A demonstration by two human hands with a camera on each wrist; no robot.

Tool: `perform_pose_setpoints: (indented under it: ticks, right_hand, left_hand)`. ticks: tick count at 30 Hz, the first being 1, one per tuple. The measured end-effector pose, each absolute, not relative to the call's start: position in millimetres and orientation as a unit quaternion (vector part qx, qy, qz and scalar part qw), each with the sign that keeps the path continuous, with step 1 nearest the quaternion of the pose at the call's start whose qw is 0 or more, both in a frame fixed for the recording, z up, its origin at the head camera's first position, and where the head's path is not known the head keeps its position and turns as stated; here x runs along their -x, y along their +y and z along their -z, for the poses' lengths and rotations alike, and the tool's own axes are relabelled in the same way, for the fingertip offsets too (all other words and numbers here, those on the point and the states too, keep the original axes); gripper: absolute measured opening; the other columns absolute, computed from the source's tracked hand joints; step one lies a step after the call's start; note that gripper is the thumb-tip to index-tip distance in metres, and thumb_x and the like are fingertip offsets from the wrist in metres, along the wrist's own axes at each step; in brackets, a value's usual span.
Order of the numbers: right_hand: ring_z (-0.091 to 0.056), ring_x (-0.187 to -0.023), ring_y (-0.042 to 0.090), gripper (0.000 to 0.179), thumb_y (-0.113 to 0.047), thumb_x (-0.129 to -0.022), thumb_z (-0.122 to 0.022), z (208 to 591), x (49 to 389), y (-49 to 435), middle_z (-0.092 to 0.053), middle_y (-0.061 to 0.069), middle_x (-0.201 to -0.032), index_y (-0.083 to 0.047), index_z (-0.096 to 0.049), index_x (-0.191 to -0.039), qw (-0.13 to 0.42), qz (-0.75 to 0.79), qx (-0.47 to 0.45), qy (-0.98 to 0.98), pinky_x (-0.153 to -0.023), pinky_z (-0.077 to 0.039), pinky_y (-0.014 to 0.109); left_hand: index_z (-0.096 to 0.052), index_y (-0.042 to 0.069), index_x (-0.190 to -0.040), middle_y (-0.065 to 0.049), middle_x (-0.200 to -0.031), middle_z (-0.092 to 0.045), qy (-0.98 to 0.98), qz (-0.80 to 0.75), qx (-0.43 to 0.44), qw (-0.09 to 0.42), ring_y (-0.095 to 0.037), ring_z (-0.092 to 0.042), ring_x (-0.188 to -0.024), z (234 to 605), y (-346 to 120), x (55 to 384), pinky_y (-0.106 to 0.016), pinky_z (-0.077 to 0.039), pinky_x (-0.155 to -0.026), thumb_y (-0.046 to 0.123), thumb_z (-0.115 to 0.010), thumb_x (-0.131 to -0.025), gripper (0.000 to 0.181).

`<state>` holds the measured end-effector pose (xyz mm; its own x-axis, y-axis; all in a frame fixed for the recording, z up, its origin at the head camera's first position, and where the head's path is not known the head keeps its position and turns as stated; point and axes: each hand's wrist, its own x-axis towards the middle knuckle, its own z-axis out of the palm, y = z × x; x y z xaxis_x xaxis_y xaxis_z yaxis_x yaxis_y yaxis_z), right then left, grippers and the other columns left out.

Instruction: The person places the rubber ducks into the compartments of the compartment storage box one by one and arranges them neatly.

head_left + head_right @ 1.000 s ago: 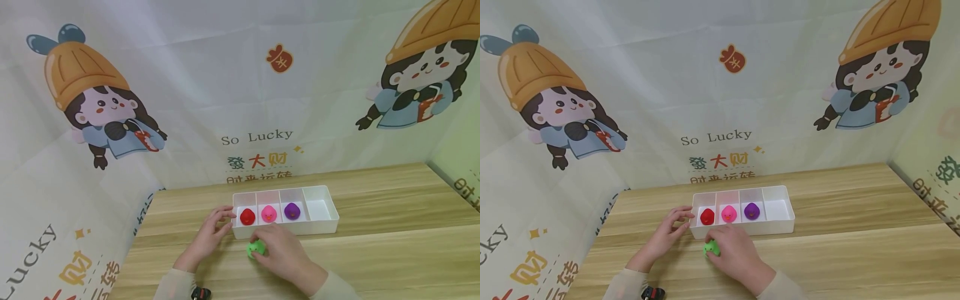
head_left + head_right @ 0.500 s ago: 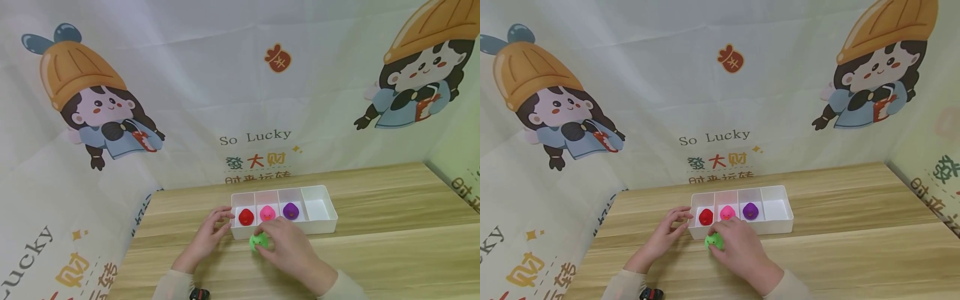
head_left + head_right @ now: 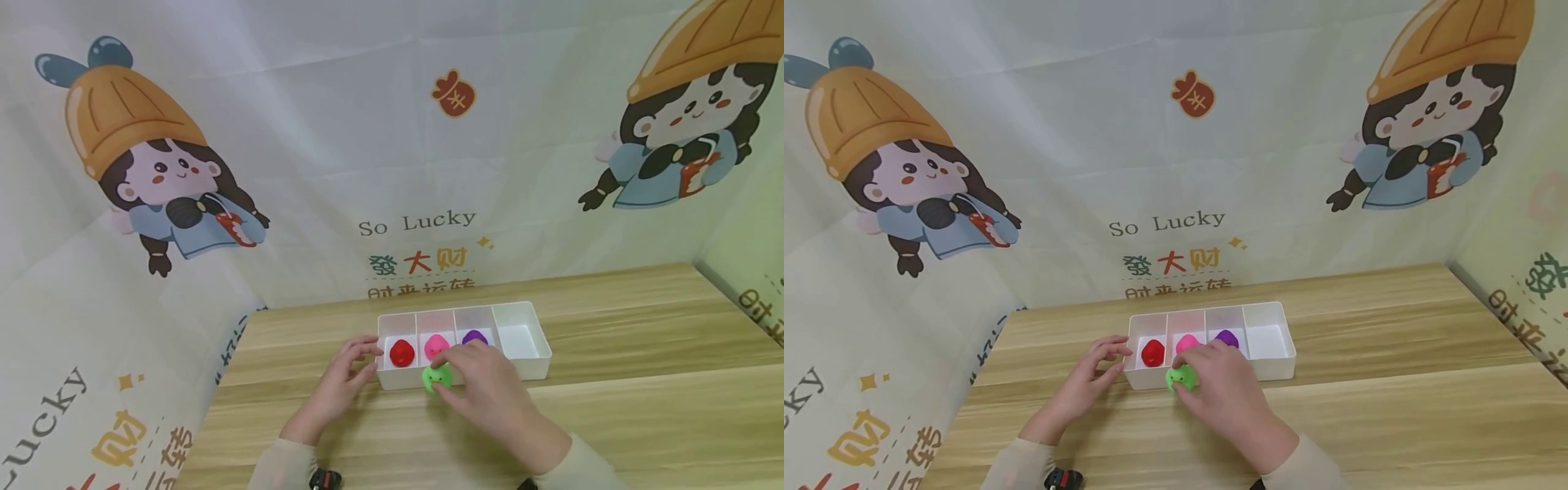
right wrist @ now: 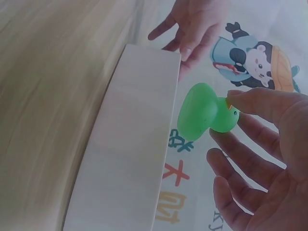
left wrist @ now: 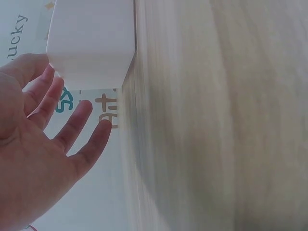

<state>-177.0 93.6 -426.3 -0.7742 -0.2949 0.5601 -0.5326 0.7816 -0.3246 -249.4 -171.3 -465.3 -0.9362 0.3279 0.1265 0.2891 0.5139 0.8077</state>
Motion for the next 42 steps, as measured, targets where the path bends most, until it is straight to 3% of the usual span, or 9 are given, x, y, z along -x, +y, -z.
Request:
perform_pose_setpoints:
  ticks: [9,24,42]
  right_hand:
    - [-0.067,-0.092,0.015,0.028,-0.020,-0.074,-0.093,421,178,104,-0.076,-0.008,-0.092,-0.018,-0.074,-0.095,0.253,-0.256,-0.207,-0.910,-0.083,-0.057,0.034]
    - [-0.064,-0.084,0.012,0.027,-0.017,-0.076,-0.091,421,185,129,-0.073,-0.007,-0.086,-0.016,-0.075,-0.097,0.257,-0.266,-0.175,-0.912,-0.076,-0.054,0.035]
    - [-0.070,-0.092,0.026,0.025,-0.015,-0.082,-0.087,424,192,167,-0.078,0.003,-0.099,-0.013,-0.075,-0.104,0.226,-0.282,-0.128,-0.923,-0.077,-0.059,0.044]
  left_hand:
    - [-0.068,0.010,-0.118,-0.008,-0.153,-0.051,0.876,-0.449,-0.174,0.022,-0.038,-0.054,-0.126,466,-172,249,-0.061,-0.049,-0.103,0.006,-0.063,-0.102,0.017]
    - [-0.067,0.006,-0.119,-0.008,-0.152,-0.052,0.877,-0.443,-0.185,0.017,-0.035,-0.054,-0.124,465,-172,249,-0.060,-0.050,-0.101,0.007,-0.063,-0.102,0.018]
    - [-0.069,0.008,-0.115,-0.010,-0.151,-0.053,0.873,-0.453,-0.182,0.009,-0.037,-0.055,-0.124,467,-171,250,-0.061,-0.050,-0.100,0.006,-0.064,-0.101,0.015]
